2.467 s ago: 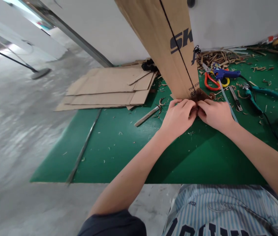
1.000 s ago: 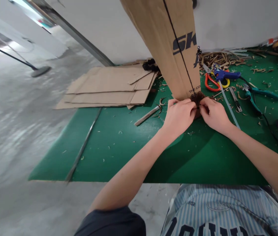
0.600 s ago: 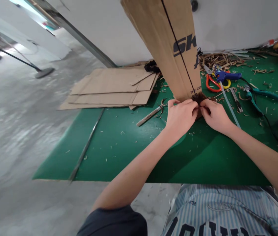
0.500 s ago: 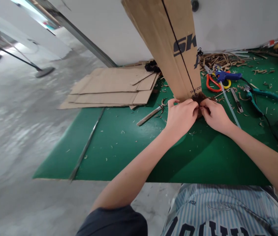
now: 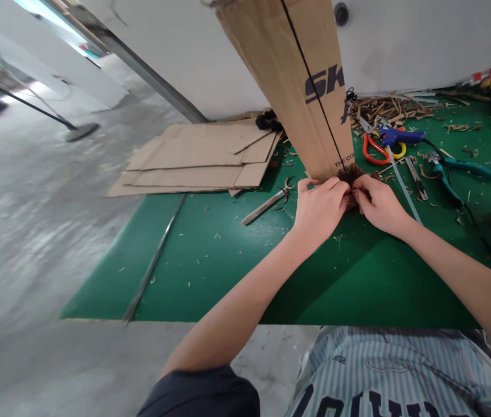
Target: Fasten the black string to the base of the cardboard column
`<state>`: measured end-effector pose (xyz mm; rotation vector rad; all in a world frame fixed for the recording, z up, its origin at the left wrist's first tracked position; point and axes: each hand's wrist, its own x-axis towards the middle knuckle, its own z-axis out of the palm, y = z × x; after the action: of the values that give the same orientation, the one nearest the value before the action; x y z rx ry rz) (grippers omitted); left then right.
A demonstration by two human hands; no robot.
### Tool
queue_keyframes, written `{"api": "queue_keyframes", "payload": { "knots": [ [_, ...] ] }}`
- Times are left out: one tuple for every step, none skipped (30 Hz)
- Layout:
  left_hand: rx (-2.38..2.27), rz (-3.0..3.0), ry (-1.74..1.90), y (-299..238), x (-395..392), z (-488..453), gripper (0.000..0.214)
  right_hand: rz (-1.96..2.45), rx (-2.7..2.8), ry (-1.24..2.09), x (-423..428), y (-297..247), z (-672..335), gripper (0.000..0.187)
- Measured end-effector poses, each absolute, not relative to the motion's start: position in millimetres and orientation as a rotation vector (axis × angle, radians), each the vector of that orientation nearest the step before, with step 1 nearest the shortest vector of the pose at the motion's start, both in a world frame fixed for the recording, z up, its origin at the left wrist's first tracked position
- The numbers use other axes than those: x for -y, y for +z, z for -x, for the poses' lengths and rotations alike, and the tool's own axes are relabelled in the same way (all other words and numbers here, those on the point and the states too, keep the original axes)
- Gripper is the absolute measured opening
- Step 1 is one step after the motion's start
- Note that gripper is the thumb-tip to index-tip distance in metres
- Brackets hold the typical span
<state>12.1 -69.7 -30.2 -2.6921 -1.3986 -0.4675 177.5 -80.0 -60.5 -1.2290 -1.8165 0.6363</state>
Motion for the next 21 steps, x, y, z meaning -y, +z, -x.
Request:
{"api": "queue_keyframes", "payload": {
  "knots": [
    [1.395, 2.701, -0.457, -30.0, 69.6, -11.4, 0.022, 1.226, 1.818, 0.632, 80.0, -60.7, -177.7, 0.008],
    [1.389, 2.710, -0.449, -29.8, 69.5, -10.9, 0.022, 1.226, 1.822, 0.627, 80.0, -61.0, -177.9, 0.008],
    [1.383, 2.716, -0.445, -29.6, 69.4, -10.4, 0.022, 1.228, 1.826, 0.619, 80.0, -61.4, -178.0, 0.009],
    [1.382, 2.720, -0.445, -29.5, 69.3, -10.0, 0.022, 1.230, 1.830, 0.611, 80.0, -61.8, -178.0, 0.008],
    [1.384, 2.724, -0.445, -29.3, 69.2, -9.8, 0.022, 1.233, 1.834, 0.600, 79.9, -62.2, -178.0, 0.008],
    [1.391, 2.728, -0.447, -29.2, 69.1, -9.7, 0.021, 1.235, 1.837, 0.590, 79.9, -62.6, -178.0, 0.008],
    [1.399, 2.731, -0.448, -29.0, 69.0, -9.6, 0.021, 1.236, 1.839, 0.580, 80.0, -62.9, -178.0, 0.007],
    [1.406, 2.734, -0.449, -28.9, 68.9, -9.7, 0.021, 1.237, 1.839, 0.573, 80.0, -63.2, -177.9, 0.007],
    [1.413, 2.736, -0.448, -28.7, 68.8, -9.8, 0.021, 1.237, 1.840, 0.570, 80.1, -63.3, -177.9, 0.007],
    [1.419, 2.738, -0.445, -28.5, 68.8, -9.8, 0.021, 1.236, 1.842, 0.572, 80.3, -63.3, -177.9, 0.007],
    [1.423, 2.738, -0.441, -28.3, 68.7, -9.9, 0.021, 1.234, 1.844, 0.576, 80.5, -63.2, -177.8, 0.007],
    [1.427, 2.738, -0.438, -28.1, 68.7, -9.9, 0.020, 1.231, 1.846, 0.581, 80.7, -62.9, -177.8, 0.007],
    [1.428, 2.737, -0.435, -28.0, 68.8, -9.9, 0.020, 1.228, 1.847, 0.586, 81.0, -62.6, -177.7, 0.007],
    [1.427, 2.734, -0.433, -27.9, 68.9, -9.9, 0.021, 1.225, 1.850, 0.591, 81.2, -62.1, -177.7, 0.007],
    [1.421, 2.731, -0.431, -27.8, 69.1, -9.8, 0.021, 1.223, 1.851, 0.594, 81.4, -61.7, -177.7, 0.007],
    [1.413, 2.726, -0.429, -27.7, 69.3, -9.7, 0.022, 1.222, 1.853, 0.596, 81.6, -61.4, -177.7, 0.007],
    [1.405, 2.721, -0.425, -27.7, 69.6, -9.5, 0.024, 1.222, 1.855, 0.595, 81.8, -61.3, -177.7, 0.007],
    [1.396, 2.719, -0.419, -27.7, 69.9, -9.3, 0.025, 1.222, 1.859, 0.591, 82.0, -61.4, -177.8, 0.008],
    [1.389, 2.719, -0.412, -27.8, 70.1, -8.9, 0.025, 1.220, 1.863, 0.582, 82.4, -61.8, -177.9, 0.008],
    [1.385, 2.721, -0.406, -27.9, 70.1, -8.5, 0.026, 1.215, 1.868, 0.561, 82.8, -62.6, -178.1, 0.008],
    [1.385, 2.723, -0.404, -28.0, 69.9, -7.8, 0.026, 1.209, 1.877, 0.528, 83.4, -63.5, -178.3, 0.008]
  ]
}}
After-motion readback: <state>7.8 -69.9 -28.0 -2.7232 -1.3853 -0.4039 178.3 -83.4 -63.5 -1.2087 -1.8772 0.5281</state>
